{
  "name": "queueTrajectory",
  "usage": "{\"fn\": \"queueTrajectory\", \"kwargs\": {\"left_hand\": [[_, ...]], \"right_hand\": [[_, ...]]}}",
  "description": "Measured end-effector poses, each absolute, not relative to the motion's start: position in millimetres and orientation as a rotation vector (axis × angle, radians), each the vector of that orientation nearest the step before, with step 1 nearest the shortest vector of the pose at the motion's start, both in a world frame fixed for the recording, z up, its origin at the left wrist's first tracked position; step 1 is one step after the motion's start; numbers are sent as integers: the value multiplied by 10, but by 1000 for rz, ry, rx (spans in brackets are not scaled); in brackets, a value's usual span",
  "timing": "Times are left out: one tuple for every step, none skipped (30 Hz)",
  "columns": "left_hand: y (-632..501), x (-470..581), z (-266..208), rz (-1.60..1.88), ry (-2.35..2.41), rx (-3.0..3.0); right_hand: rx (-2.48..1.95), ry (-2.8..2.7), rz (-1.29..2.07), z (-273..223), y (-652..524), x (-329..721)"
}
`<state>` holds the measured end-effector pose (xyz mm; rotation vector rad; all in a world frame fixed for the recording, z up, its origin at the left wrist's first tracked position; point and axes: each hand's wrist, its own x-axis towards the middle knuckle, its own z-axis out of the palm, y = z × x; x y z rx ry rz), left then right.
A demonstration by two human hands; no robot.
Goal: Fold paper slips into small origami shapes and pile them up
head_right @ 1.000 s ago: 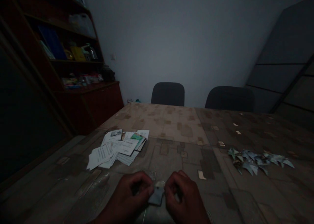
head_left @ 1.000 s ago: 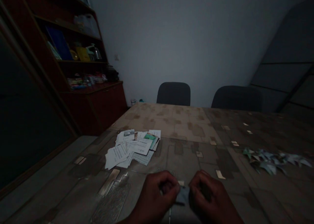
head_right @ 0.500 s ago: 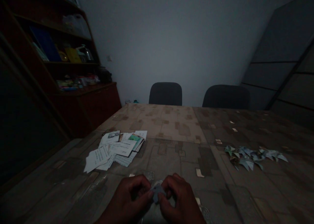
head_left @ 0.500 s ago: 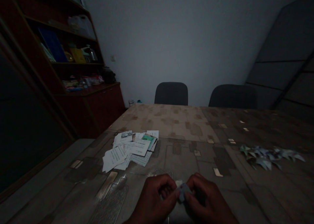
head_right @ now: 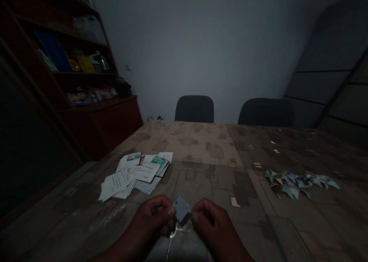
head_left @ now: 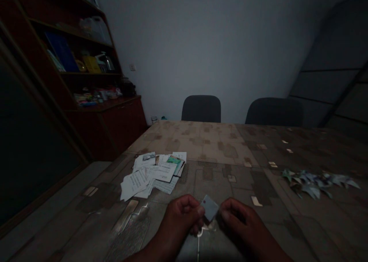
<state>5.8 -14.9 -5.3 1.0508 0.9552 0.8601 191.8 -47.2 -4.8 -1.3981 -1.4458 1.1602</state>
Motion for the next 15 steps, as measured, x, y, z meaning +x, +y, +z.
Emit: {"fn": "queueTrajectory", "kwargs": {"left_hand": [[-151, 65, -74, 864, 936, 1039], [-159, 74, -98, 869, 918, 1043], [-169, 83, -119, 873, 908, 1062], [-182, 91, -133, 874, 909, 1093], [-195, 98, -137, 876, 921, 1136], [-208, 102, -128, 876, 942, 1190], [-219, 104, -107, 872, 974, 1251], [-228, 103, -75, 863, 1009, 1317], [-234, 101, -36, 844, 1040, 1383], [-238, 98, 6, 820, 1067, 1449], [-240, 94, 46, 796, 1087, 1509], [-240, 92, 79, 773, 1104, 1559], [-238, 90, 102, 757, 1112, 1594], [-236, 88, 114, 749, 1113, 1612], [-234, 88, 115, 745, 1107, 1618]], "right_hand": [[-1362, -1468, 1180, -47, -482, 1893], [-1337, -1497, 1180, -49, -493, 1867], [-1327, -1529, 1164, -52, -502, 1841], [-1329, -1555, 1138, -56, -510, 1821], [-1340, -1575, 1106, -61, -516, 1809], [-1356, -1591, 1069, -66, -520, 1805], [-1372, -1612, 1029, -73, -522, 1809], [-1382, -1634, 982, -80, -523, 1820], [-1387, -1656, 933, -89, -523, 1834], [-1393, -1675, 884, -98, -523, 1849], [-1397, -1692, 842, -109, -523, 1862], [-1399, -1707, 810, -120, -523, 1870], [-1396, -1722, 793, -132, -523, 1873], [-1387, -1735, 789, -145, -523, 1872], [-1373, -1748, 796, -160, -523, 1866]]}}
